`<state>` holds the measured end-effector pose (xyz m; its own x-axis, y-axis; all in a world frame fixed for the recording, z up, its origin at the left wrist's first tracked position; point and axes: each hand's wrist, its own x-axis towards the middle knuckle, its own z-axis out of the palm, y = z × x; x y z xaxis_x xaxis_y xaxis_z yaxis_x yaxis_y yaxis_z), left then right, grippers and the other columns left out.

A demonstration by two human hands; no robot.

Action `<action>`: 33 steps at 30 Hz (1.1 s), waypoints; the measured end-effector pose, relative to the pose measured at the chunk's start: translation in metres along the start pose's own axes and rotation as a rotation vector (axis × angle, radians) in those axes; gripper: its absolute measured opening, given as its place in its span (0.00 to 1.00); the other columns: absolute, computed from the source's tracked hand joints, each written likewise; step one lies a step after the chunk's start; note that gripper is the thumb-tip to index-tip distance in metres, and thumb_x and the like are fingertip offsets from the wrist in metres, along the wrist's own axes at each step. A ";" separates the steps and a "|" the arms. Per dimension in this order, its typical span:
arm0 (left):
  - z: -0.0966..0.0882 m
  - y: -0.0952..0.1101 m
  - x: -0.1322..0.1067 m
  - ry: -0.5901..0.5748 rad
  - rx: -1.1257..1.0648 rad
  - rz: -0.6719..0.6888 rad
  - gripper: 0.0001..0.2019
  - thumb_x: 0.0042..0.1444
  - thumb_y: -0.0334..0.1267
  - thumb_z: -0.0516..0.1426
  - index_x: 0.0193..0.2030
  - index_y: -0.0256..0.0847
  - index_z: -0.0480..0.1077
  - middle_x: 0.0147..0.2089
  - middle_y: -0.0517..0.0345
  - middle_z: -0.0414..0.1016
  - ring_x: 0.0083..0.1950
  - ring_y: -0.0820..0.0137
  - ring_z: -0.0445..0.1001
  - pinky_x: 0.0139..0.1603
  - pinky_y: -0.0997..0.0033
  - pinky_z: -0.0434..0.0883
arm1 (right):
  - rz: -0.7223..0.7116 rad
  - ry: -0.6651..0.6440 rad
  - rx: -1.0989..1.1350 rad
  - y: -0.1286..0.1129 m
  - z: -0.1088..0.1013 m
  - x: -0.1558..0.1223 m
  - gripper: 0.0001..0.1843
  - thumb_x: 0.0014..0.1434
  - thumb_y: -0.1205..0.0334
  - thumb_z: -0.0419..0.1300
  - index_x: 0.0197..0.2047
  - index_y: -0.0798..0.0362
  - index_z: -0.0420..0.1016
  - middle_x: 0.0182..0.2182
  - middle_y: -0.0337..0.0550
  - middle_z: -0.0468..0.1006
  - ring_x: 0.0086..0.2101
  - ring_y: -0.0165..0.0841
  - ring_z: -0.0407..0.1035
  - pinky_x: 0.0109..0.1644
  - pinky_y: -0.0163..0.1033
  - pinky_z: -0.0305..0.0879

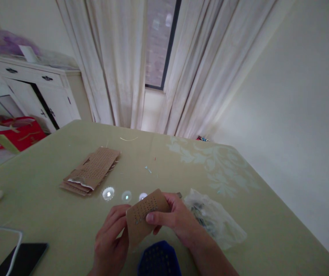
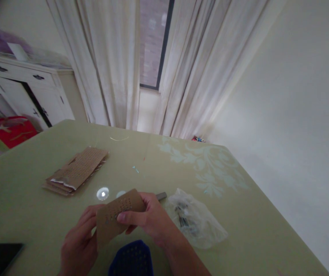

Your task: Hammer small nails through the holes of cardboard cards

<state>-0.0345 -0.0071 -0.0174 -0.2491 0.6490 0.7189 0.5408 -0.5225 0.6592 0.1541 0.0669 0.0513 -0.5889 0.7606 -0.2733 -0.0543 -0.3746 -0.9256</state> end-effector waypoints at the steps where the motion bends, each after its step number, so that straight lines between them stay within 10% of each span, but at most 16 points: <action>1: 0.000 0.000 0.000 0.002 0.016 0.007 0.12 0.65 0.28 0.61 0.43 0.49 0.85 0.40 0.55 0.87 0.42 0.64 0.84 0.42 0.72 0.80 | 0.004 0.001 0.010 0.001 0.001 0.001 0.27 0.44 0.50 0.85 0.41 0.57 0.86 0.33 0.42 0.85 0.29 0.32 0.75 0.28 0.33 0.72; 33: 0.001 0.004 -0.003 -0.034 0.082 0.037 0.14 0.68 0.27 0.59 0.46 0.47 0.86 0.42 0.53 0.87 0.43 0.65 0.84 0.44 0.72 0.81 | -0.154 0.143 -0.254 0.003 0.013 -0.014 0.16 0.57 0.54 0.76 0.42 0.54 0.81 0.28 0.37 0.78 0.26 0.30 0.70 0.29 0.33 0.70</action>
<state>-0.0305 -0.0101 -0.0170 -0.2010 0.6491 0.7337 0.6137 -0.5003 0.6107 0.1516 0.0486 0.0557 -0.4689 0.8718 -0.1419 0.0793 -0.1185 -0.9898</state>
